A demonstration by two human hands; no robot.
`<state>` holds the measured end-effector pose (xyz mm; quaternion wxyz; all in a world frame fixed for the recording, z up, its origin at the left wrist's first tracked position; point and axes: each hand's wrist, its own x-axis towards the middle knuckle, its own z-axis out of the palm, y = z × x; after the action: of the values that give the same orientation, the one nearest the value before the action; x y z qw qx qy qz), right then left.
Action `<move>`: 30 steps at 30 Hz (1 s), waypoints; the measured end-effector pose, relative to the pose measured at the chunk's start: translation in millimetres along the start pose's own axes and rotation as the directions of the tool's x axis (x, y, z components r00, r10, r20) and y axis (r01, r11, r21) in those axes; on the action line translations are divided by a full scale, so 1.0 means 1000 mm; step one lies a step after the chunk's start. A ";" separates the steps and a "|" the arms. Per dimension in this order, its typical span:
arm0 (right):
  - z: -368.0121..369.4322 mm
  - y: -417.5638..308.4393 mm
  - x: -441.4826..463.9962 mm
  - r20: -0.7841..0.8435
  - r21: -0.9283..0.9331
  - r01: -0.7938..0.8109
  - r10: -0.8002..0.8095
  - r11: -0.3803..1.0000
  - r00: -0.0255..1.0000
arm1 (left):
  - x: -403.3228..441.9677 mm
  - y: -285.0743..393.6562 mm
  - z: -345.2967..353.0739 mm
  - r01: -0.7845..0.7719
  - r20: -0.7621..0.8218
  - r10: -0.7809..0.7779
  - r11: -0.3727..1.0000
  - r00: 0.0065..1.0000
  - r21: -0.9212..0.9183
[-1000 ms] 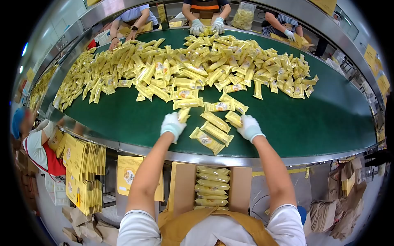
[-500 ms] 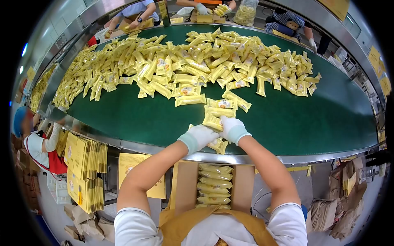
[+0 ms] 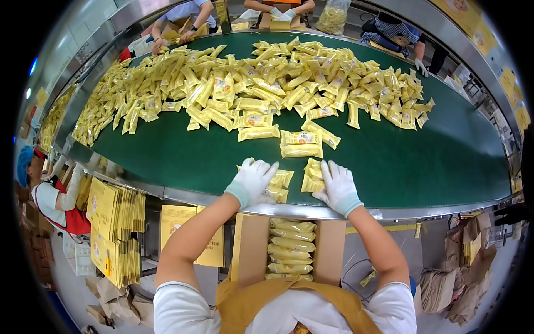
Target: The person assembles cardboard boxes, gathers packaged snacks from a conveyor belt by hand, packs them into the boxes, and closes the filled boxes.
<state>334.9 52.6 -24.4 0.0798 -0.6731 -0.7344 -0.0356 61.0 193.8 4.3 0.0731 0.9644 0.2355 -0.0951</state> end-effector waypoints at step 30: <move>-0.068 -0.178 -0.108 0.540 0.235 0.322 -0.399 0.917 0.741 | -0.094 0.090 -0.046 -0.266 -0.273 -0.218 0.061 0.937 -0.962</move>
<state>171.2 -80.5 35.0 -0.1126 -0.4903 -0.8404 0.2018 27.7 82.3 78.6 0.6723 0.6522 0.2283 0.2658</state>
